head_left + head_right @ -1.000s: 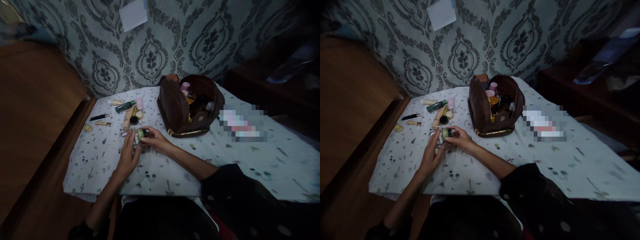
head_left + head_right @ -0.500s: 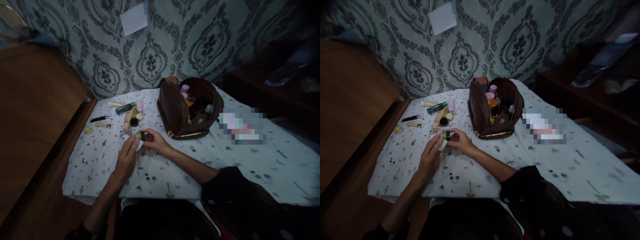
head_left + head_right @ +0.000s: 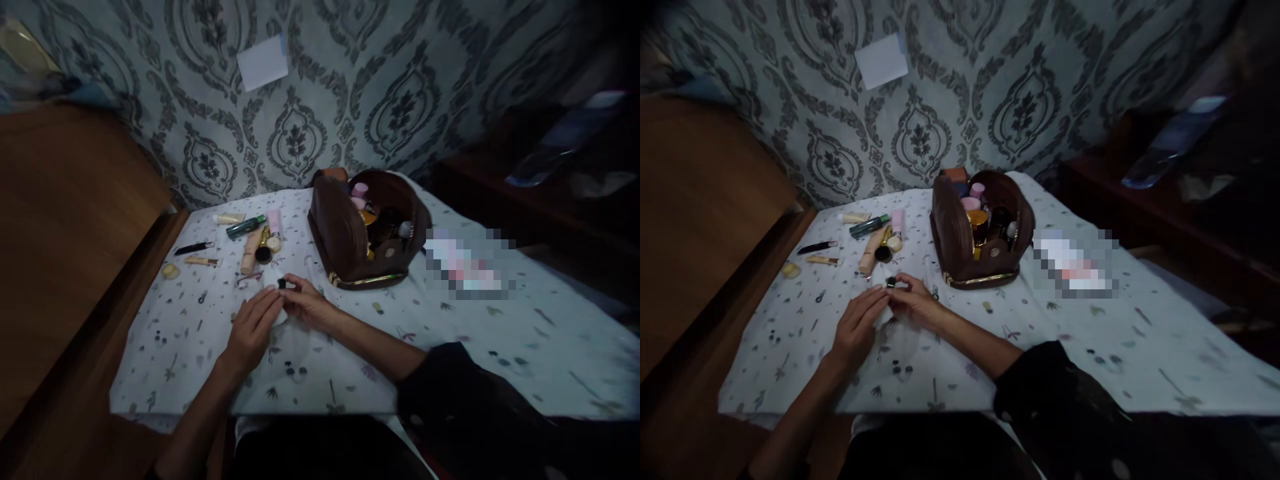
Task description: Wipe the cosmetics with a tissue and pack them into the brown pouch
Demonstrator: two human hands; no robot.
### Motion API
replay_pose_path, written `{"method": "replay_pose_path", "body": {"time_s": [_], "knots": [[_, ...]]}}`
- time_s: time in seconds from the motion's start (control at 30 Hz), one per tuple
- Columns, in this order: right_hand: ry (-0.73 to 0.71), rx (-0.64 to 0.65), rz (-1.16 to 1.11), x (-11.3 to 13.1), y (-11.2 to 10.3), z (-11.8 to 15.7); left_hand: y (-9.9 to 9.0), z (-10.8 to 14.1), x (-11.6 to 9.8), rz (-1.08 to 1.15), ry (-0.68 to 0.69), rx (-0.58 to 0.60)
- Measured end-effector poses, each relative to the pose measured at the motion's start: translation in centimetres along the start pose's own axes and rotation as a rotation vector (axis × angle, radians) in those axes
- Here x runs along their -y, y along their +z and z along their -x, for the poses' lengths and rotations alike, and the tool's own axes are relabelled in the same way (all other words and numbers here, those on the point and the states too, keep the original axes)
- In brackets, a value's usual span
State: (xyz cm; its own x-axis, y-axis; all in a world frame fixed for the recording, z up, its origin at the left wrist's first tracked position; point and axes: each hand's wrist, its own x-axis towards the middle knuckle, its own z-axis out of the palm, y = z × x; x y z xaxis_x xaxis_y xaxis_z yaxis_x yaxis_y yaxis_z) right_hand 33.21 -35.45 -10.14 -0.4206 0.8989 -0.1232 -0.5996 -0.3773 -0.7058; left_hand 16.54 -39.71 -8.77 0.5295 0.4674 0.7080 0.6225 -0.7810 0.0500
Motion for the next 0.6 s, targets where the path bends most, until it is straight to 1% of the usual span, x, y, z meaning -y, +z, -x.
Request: {"method": "replay_pose_path", "body": {"time_s": [0.07, 0.13, 0.2, 0.27, 0.33, 0.4, 0.47, 0.5, 0.6], "knots": [[0.026, 0.014, -0.093, -0.1, 0.1, 0.1, -0.1, -0.4, -0.2, 0.028, 0.023, -0.037], [0.054, 0.048, -0.144, 0.0, 0.0, 0.1, -0.3, -1.0, -0.5, 0.066, 0.05, -0.101], [0.059, 0.1, -0.181, 0.1, -0.2, 0.1, -0.5, -1.5, -0.7, 0.094, 0.037, -0.156], [0.071, 0.17, -0.198, 0.4, -0.4, 0.1, -0.9, -2.0, -0.8, 0.113, -0.028, -0.189], [0.099, 0.243, -0.189, 0.8, -0.6, 0.3, -1.3, -2.2, -0.7, 0.135, -0.119, -0.192], [0.118, 0.326, -0.135, 1.8, -0.7, 0.9, -1.5, -2.4, -0.6, 0.172, -0.221, -0.185], [0.085, 0.384, -0.052, 3.7, -0.5, 1.8, -1.6, -2.4, -0.4, 0.214, -0.321, -0.184], [0.047, 0.395, -0.001, 5.1, -0.5, 2.5, -1.5, -2.4, -0.3, 0.231, -0.366, -0.179], [-0.173, 0.301, 0.199, 10.8, -0.3, 4.8, -1.2, -2.3, 0.0, 0.241, -0.436, -0.13]]}}
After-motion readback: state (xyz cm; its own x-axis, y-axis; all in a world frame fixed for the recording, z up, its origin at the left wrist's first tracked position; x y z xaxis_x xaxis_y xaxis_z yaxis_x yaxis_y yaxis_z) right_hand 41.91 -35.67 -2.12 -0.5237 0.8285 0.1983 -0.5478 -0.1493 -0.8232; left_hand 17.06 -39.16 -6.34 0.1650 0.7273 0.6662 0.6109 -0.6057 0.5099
